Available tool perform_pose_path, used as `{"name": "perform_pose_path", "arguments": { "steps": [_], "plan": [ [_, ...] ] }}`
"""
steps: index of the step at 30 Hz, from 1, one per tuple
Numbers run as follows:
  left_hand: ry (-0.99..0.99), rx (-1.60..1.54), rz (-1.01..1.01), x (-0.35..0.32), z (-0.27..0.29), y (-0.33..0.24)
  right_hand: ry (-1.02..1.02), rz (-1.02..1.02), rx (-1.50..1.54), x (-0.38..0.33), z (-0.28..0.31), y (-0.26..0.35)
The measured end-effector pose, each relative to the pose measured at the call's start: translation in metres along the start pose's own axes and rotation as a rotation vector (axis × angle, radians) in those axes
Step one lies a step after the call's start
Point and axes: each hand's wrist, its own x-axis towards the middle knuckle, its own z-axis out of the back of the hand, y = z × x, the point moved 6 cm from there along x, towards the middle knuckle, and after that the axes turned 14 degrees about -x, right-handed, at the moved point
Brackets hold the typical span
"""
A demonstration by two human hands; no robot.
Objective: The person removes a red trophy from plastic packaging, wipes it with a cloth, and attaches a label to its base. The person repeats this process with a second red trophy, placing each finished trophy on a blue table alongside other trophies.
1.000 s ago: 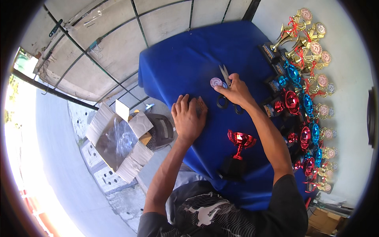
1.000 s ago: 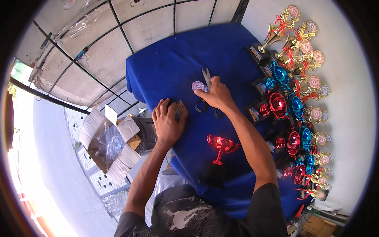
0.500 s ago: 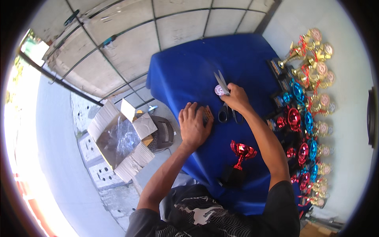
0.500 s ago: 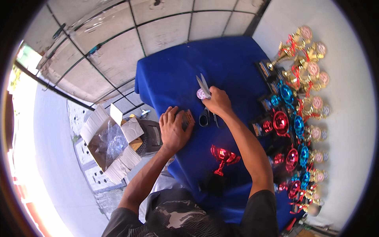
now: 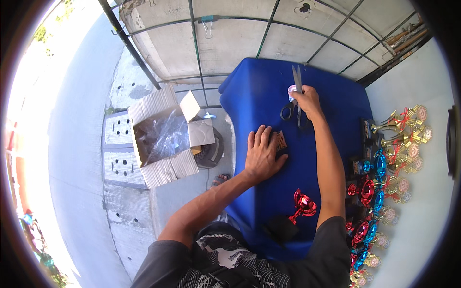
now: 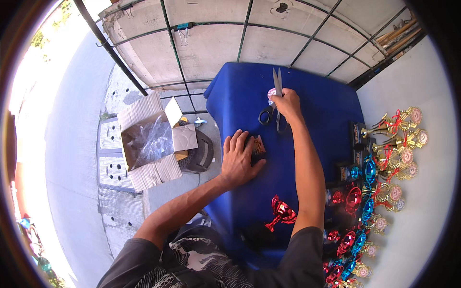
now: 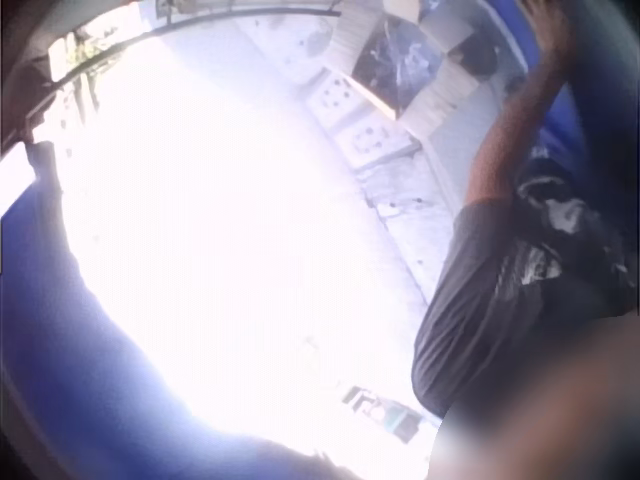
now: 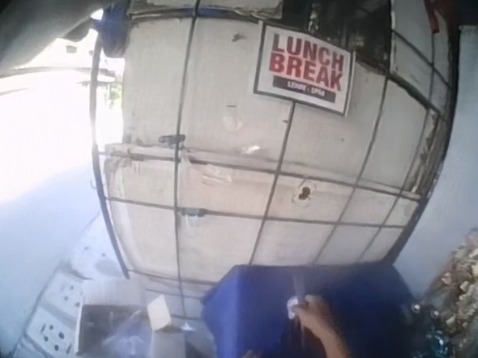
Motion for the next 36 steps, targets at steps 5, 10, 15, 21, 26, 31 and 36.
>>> {"name": "perform_pose_path", "arguments": {
  "steps": [5,10,15,21,26,31,36],
  "plan": [
    [0.021,-0.013,-0.002,0.003,0.001,-0.004,-0.216,0.085,-0.735,-0.005,0.002,0.035],
    [-0.069,-0.011,-0.094,0.000,-0.003,0.000,-0.134,0.286,-0.155,-0.068,0.025,0.050],
    [0.139,0.104,-0.086,-0.001,-0.018,0.011,-0.023,0.416,-0.066,-0.180,0.031,0.046],
    [0.203,-0.480,-0.065,-0.008,0.008,-0.042,-0.356,0.352,0.014,-0.299,0.074,0.042],
    [0.411,-1.108,0.141,-0.028,0.026,-0.114,-0.333,0.203,0.382,-0.352,0.102,0.020],
    [0.554,-1.274,0.340,-0.034,0.043,-0.146,-0.456,0.082,0.850,-0.377,0.110,0.006],
    [0.559,-1.209,0.314,-0.037,0.057,-0.155,-0.554,0.165,0.794,-0.386,0.117,0.020]
  ]
}}
